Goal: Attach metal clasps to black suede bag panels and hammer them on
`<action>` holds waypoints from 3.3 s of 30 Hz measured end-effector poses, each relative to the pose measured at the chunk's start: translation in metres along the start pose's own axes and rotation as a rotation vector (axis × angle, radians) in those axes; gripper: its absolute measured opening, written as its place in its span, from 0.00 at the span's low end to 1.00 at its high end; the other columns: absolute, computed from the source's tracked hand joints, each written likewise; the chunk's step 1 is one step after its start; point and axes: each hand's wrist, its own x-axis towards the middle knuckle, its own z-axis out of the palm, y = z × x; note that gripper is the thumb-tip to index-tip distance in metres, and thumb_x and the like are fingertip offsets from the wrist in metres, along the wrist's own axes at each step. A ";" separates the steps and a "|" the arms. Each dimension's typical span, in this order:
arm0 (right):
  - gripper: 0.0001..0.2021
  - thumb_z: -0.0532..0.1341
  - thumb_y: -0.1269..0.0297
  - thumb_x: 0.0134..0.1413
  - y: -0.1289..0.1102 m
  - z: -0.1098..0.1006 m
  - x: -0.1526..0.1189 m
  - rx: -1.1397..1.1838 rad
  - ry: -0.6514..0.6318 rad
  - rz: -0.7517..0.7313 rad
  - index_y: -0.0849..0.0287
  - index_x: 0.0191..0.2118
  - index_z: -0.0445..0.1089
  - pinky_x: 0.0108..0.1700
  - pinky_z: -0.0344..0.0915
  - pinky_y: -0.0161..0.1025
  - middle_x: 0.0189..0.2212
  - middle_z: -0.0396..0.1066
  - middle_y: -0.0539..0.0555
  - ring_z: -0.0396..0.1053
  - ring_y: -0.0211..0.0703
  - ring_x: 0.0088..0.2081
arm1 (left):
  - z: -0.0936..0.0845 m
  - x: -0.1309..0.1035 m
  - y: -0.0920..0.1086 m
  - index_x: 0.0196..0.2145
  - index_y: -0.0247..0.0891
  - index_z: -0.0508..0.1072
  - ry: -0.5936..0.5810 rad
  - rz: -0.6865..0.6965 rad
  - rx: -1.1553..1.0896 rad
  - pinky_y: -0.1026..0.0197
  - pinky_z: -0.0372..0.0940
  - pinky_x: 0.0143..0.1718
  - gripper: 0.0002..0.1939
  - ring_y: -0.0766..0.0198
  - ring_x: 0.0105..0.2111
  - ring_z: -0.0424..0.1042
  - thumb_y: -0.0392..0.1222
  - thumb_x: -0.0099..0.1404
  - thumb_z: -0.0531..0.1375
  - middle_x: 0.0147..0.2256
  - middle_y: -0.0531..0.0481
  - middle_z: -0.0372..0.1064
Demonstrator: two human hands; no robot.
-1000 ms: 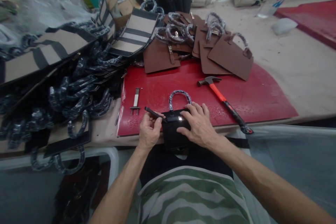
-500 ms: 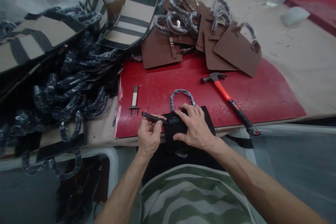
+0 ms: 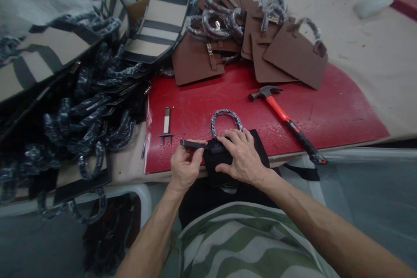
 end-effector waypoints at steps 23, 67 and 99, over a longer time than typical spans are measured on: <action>0.37 0.71 0.48 0.46 0.004 0.004 0.002 -0.006 0.047 -0.033 0.59 0.59 0.66 0.65 0.45 0.63 0.57 0.65 0.63 0.59 0.64 0.58 | -0.140 0.067 0.004 0.43 0.34 0.78 0.032 -0.351 1.222 0.49 0.66 0.43 0.16 0.43 0.42 0.75 0.42 0.64 0.54 0.40 0.32 0.76; 0.44 0.75 0.47 0.40 -0.001 0.002 -0.004 -0.010 0.028 -0.007 0.62 0.61 0.64 0.67 0.44 0.61 0.59 0.64 0.63 0.57 0.62 0.61 | -0.005 0.010 -0.001 0.44 0.36 0.78 -0.078 -0.067 0.001 0.60 0.74 0.42 0.12 0.60 0.39 0.79 0.42 0.63 0.64 0.41 0.46 0.79; 0.42 0.74 0.48 0.45 -0.002 0.006 -0.010 -0.063 0.040 -0.051 0.62 0.63 0.62 0.67 0.41 0.62 0.60 0.63 0.64 0.57 0.62 0.61 | 0.007 0.000 -0.012 0.41 0.38 0.72 -0.040 0.332 0.237 0.53 0.69 0.52 0.06 0.58 0.46 0.75 0.39 0.69 0.57 0.43 0.44 0.76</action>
